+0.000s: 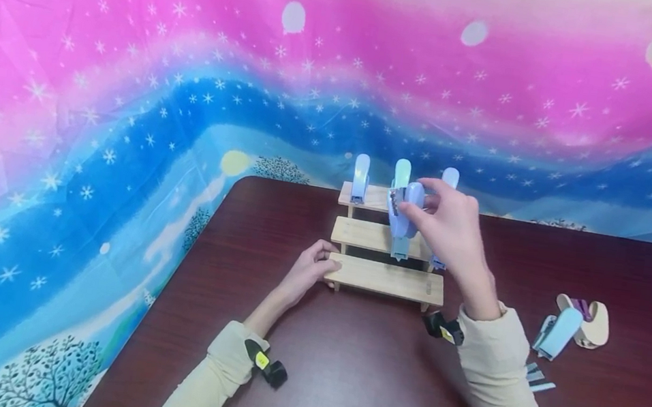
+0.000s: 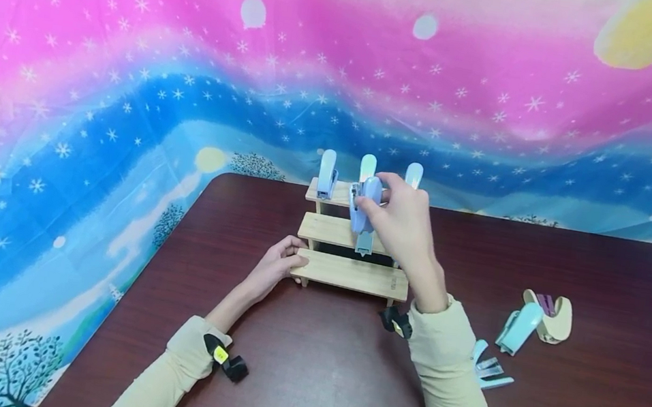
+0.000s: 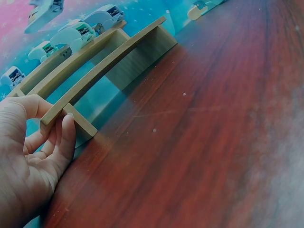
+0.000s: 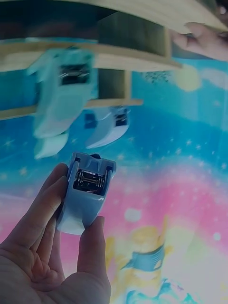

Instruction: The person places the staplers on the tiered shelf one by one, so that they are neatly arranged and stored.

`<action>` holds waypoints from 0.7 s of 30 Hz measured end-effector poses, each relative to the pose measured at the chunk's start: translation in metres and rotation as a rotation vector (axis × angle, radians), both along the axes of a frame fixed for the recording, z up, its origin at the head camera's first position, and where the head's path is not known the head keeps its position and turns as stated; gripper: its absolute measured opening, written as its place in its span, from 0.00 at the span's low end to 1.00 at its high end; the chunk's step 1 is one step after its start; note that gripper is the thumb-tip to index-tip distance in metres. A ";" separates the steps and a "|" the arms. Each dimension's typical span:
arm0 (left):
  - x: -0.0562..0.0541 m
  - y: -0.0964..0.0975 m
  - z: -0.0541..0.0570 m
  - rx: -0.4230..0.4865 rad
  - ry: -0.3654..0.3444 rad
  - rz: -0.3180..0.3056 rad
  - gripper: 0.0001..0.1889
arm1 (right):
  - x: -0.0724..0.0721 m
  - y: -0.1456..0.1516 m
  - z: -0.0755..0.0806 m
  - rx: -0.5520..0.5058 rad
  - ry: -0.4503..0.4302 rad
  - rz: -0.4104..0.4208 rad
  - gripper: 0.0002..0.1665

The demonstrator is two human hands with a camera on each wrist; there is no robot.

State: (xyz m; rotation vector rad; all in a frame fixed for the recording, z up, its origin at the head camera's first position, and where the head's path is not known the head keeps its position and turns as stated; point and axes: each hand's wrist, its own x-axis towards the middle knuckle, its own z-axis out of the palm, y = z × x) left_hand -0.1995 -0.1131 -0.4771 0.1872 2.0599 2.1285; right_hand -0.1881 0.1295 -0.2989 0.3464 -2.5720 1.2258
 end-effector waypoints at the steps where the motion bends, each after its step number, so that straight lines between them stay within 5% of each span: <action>1: 0.000 0.000 0.000 -0.002 -0.001 0.002 0.18 | -0.001 -0.004 -0.002 0.005 -0.004 0.008 0.29; 10: 0.000 0.000 0.000 0.001 -0.004 0.001 0.17 | -0.009 -0.034 -0.020 0.098 0.016 0.049 0.27; 21: 0.000 0.001 0.002 -0.012 -0.006 0.005 0.16 | -0.013 -0.058 -0.038 0.157 -0.015 0.032 0.13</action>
